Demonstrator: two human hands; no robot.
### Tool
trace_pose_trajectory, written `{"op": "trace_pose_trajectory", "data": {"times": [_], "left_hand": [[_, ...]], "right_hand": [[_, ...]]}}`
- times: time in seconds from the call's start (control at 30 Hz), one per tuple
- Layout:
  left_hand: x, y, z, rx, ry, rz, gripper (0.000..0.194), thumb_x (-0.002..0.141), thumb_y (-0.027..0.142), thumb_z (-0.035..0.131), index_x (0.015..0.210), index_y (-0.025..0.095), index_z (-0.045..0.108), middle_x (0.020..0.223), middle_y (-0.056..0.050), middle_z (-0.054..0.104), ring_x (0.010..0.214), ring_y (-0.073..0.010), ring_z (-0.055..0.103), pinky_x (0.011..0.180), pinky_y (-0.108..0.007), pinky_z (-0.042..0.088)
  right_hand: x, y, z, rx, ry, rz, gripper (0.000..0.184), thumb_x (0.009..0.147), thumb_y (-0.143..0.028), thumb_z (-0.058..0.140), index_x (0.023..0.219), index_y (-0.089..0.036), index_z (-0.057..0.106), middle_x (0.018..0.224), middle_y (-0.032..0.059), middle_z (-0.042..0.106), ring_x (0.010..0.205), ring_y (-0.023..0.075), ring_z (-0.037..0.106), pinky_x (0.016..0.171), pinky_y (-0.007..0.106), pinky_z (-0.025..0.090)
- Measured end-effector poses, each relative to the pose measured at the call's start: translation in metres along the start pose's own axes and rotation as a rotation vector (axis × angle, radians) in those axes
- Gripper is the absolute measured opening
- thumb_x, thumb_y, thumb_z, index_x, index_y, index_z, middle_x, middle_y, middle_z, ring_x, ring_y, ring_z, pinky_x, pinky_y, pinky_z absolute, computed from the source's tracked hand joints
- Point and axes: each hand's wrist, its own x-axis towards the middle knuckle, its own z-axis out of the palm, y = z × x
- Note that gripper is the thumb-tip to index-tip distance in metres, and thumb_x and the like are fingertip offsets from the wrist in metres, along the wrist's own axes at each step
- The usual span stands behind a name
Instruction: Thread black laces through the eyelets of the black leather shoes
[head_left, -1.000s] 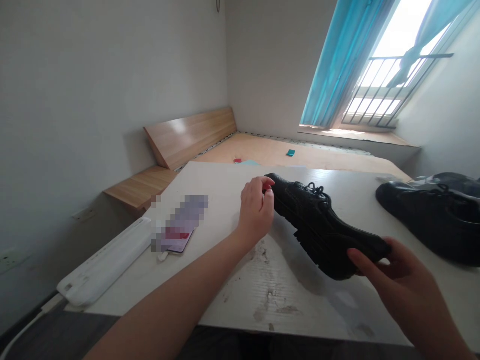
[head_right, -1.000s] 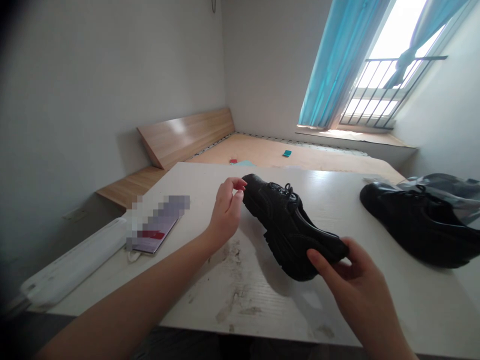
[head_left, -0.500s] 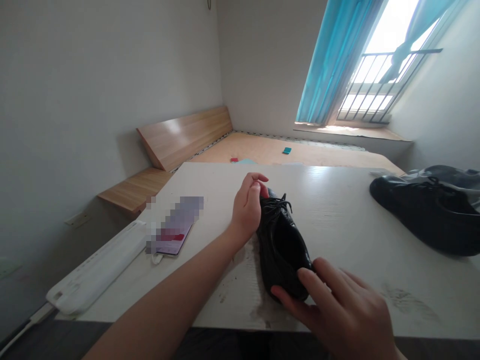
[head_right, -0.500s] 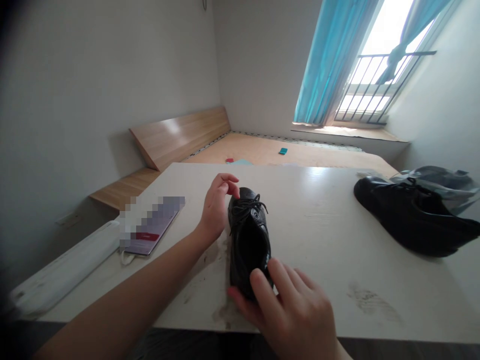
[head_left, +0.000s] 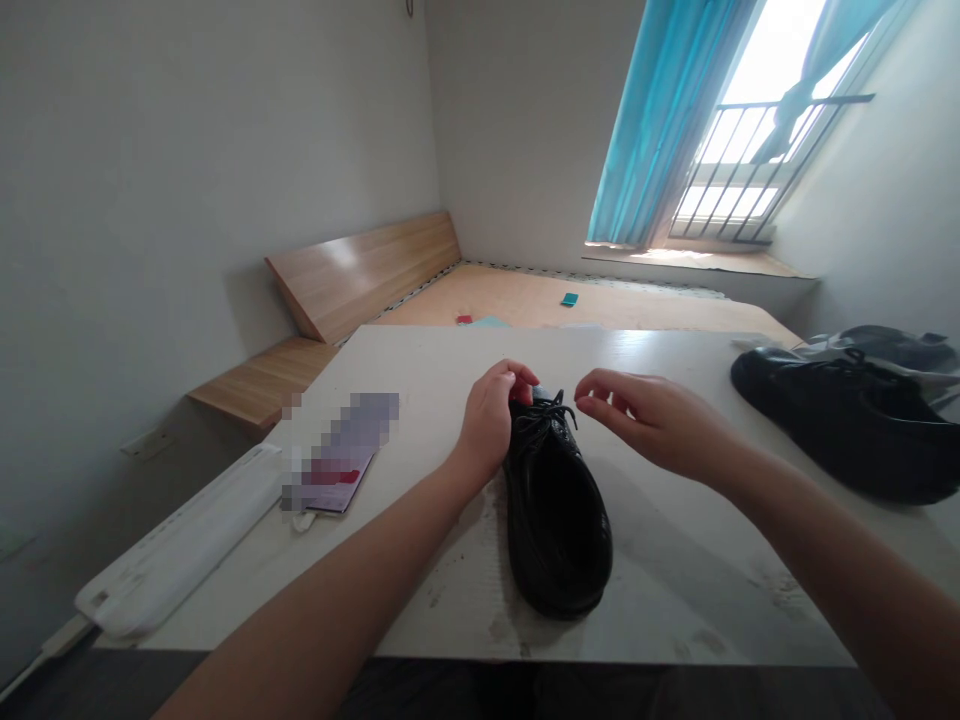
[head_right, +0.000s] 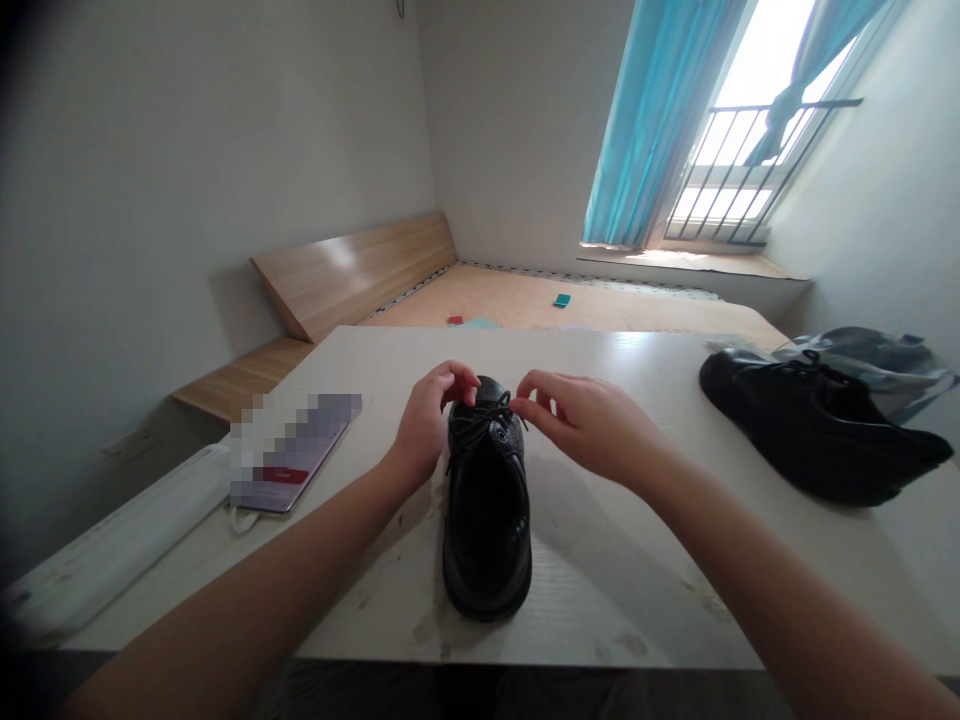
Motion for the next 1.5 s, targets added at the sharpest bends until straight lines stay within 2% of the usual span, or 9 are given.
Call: {"op": "trace_pose_trajectory", "data": {"times": [0.17,0.27,0.43,0.57,0.73,0.93,1.23,1.37,1.5], "left_hand": [[0.009,-0.006,-0.007,0.140,0.065,-0.054,0.032,0.087,0.022,0.025,0.078,0.019,0.056,0.080,-0.005,0.062,0.084,-0.0191,0.059,0.083,-0.034,0.048],[0.011,-0.008,-0.008,0.242,-0.001,-0.090,0.030,0.084,0.021,0.030,0.082,0.018,0.060,0.090,-0.006,0.066,0.092,-0.0211,0.060,0.089,-0.038,0.047],[0.008,-0.006,-0.004,0.422,-0.123,-0.043,0.017,0.076,0.019,0.043,0.071,0.021,0.059,0.087,-0.006,0.062,0.099,-0.0264,0.052,0.099,-0.046,0.037],[0.008,-0.006,-0.005,0.450,-0.149,-0.027,0.011,0.074,0.018,0.043,0.073,0.021,0.053,0.085,-0.005,0.060,0.095,-0.0249,0.051,0.096,-0.044,0.039],[0.009,-0.002,-0.009,0.405,-0.277,0.058,0.017,0.075,0.019,0.038,0.062,0.021,0.049,0.083,-0.003,0.061,0.092,-0.0217,0.053,0.094,-0.038,0.040],[0.005,0.007,-0.012,0.357,-0.308,0.213,0.012,0.070,0.017,0.043,0.065,0.020,0.053,0.083,-0.003,0.060,0.093,-0.0217,0.052,0.093,-0.036,0.039],[0.000,0.012,-0.012,0.402,-0.393,0.226,0.012,0.069,0.019,0.048,0.075,0.019,0.057,0.090,-0.005,0.060,0.096,-0.0230,0.050,0.092,-0.036,0.039],[-0.001,0.011,-0.010,0.341,-0.379,0.194,0.008,0.069,0.017,0.050,0.073,0.019,0.057,0.090,-0.004,0.059,0.097,-0.0219,0.051,0.094,-0.035,0.038],[0.000,0.009,-0.006,0.234,-0.377,0.114,0.004,0.078,0.021,0.055,0.076,0.018,0.056,0.083,-0.001,0.058,0.088,-0.0185,0.053,0.086,-0.031,0.040]], "right_hand": [[0.024,0.027,0.036,0.366,-0.135,0.009,0.041,0.092,-0.055,0.045,0.078,-0.019,0.057,0.065,-0.0003,0.053,0.061,0.0130,0.048,0.058,0.027,0.037],[0.018,0.031,0.049,0.703,-0.185,0.024,0.037,0.088,-0.053,0.055,0.079,-0.018,0.054,0.066,-0.0014,0.051,0.061,0.0122,0.048,0.058,0.026,0.039],[0.009,0.027,0.044,1.090,-0.167,0.118,0.031,0.087,-0.044,0.060,0.073,-0.017,0.054,0.060,-0.0025,0.047,0.058,0.0107,0.042,0.056,0.025,0.034],[0.005,0.026,0.039,1.341,-0.229,0.086,0.025,0.086,-0.037,0.061,0.073,-0.018,0.054,0.070,-0.0005,0.046,0.061,0.0110,0.039,0.055,0.025,0.032],[0.002,0.024,0.040,1.389,-0.254,0.105,0.024,0.084,-0.043,0.063,0.081,-0.021,0.054,0.083,0.0030,0.049,0.067,0.0133,0.042,0.058,0.026,0.037],[0.004,0.021,0.034,1.384,-0.114,0.111,0.029,0.086,-0.048,0.054,0.077,-0.023,0.041,0.080,0.0006,0.042,0.062,0.0122,0.038,0.054,0.027,0.038],[-0.002,0.018,0.001,0.811,0.204,0.130,0.046,0.088,-0.066,0.019,0.070,-0.024,0.030,0.066,-0.0017,0.034,0.048,0.0103,0.027,0.042,0.025,0.030],[-0.004,0.021,-0.005,1.164,0.265,0.140,0.049,0.084,-0.066,0.042,0.067,-0.022,0.030,0.067,-0.0029,0.029,0.050,0.0094,0.027,0.045,0.024,0.027],[-0.001,0.022,0.004,1.662,0.084,0.104,0.039,0.071,-0.049,0.075,0.068,-0.023,0.046,0.069,-0.0028,0.033,0.055,0.0097,0.033,0.049,0.024,0.031]]}}
